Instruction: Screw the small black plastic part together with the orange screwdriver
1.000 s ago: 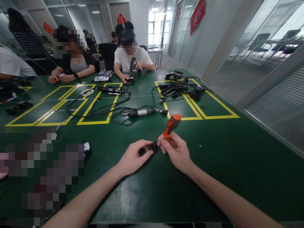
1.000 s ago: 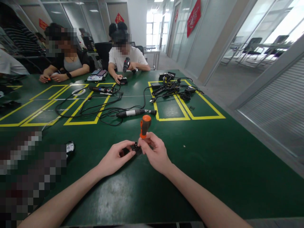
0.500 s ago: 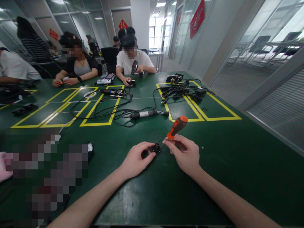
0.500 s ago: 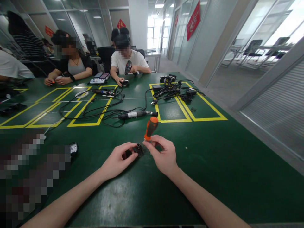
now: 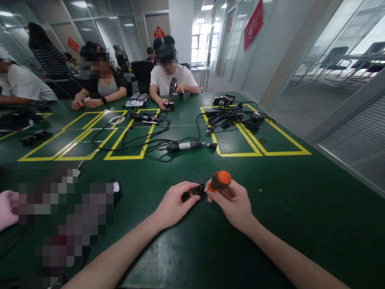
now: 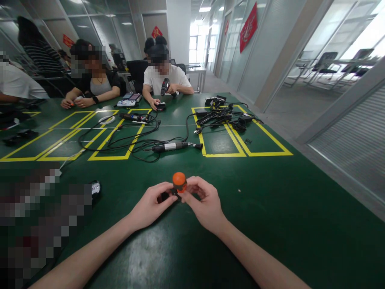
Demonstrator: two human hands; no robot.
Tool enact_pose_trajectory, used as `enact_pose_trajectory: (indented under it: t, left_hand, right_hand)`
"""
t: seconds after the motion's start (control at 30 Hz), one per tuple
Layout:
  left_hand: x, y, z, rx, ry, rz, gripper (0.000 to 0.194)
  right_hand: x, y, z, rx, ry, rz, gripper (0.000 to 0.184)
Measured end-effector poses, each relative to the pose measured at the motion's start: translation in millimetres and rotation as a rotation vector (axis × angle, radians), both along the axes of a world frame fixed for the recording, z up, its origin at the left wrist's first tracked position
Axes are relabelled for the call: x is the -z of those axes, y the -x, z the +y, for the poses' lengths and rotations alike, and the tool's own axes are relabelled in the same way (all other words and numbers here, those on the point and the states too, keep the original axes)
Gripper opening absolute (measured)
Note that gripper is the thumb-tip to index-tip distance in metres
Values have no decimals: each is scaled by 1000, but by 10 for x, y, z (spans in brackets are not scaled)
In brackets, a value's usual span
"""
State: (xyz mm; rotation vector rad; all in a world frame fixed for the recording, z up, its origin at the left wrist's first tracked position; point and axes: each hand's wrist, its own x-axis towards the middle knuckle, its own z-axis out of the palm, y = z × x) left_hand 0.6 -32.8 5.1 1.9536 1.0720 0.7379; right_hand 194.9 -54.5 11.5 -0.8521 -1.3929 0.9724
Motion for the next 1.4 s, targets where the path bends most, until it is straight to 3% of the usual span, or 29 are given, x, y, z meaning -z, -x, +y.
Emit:
enact_pose_trajectory:
  t: [0.43,0.6,0.73,0.87,1.4]
  left_hand:
    - [50,-101,8,-39,-33,0,25]
    - [61,-96,14,-47,-25,10,27]
    - [44,-99,13,-40,-11,14,28]
    - [25,-94,12,-44,-8,22,28]
    - [16,-71,18,-40,-20,26,28]
  right_hand:
    - [45,-47,33,-17,56,53,27]
    - [-4,-49,53,34,16,-19,33]
    - [-38,-52,62,-18,26,-21,40]
    - [-5,-45,63,-54,110,60,38]
    - [-46,-10,44,13,72,41,34]
